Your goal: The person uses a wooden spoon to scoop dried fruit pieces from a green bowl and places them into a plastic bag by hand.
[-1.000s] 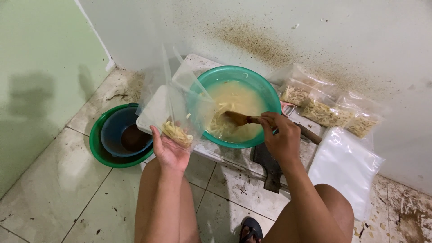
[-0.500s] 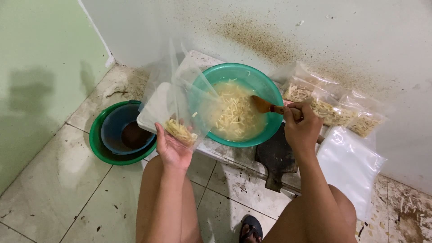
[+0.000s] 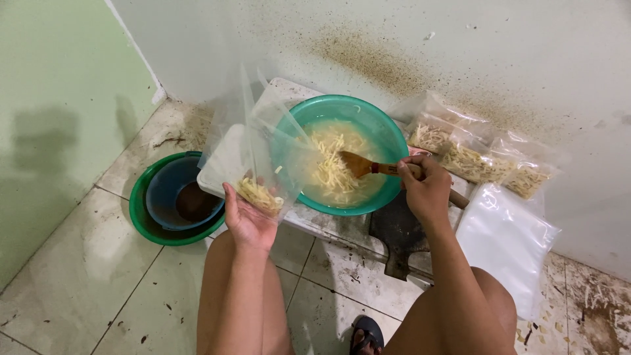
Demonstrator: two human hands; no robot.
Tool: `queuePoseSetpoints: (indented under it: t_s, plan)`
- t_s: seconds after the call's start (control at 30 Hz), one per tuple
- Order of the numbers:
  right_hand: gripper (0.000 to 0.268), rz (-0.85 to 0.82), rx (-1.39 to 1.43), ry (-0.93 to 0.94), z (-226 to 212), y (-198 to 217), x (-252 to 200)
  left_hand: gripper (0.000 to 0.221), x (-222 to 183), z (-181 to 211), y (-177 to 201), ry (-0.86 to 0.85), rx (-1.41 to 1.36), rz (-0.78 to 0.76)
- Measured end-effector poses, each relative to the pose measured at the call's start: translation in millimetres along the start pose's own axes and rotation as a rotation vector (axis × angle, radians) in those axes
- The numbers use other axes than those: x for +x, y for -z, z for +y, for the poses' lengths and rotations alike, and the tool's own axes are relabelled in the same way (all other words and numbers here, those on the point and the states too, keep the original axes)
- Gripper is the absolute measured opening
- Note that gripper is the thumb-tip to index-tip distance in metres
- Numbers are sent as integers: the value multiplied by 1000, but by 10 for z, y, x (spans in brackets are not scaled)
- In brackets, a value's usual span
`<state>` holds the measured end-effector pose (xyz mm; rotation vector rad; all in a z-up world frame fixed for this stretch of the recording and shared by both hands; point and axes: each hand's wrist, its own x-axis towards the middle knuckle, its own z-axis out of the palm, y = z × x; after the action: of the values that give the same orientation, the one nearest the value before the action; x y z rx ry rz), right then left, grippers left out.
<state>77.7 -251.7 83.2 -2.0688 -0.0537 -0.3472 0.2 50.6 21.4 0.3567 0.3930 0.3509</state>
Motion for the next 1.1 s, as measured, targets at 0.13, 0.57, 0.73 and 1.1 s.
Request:
queuePoseSetpoints:
  t_s: [0.13,0.57,0.73,1.1]
  plan:
    - [12,-60,47,-66,56,-47,2,65,9,-30,16,-2,27,0]
    - [14,-83,231,-179,58,-54,24,65,-75,-83,-97,14,82,-3]
    - [10,22,244,-176,52,30,23,63,-69,-91,-55,-4,90,-12]
    - [8,36,157,-6,18,371,78,64,-164,-62,-137,5,100,-11]
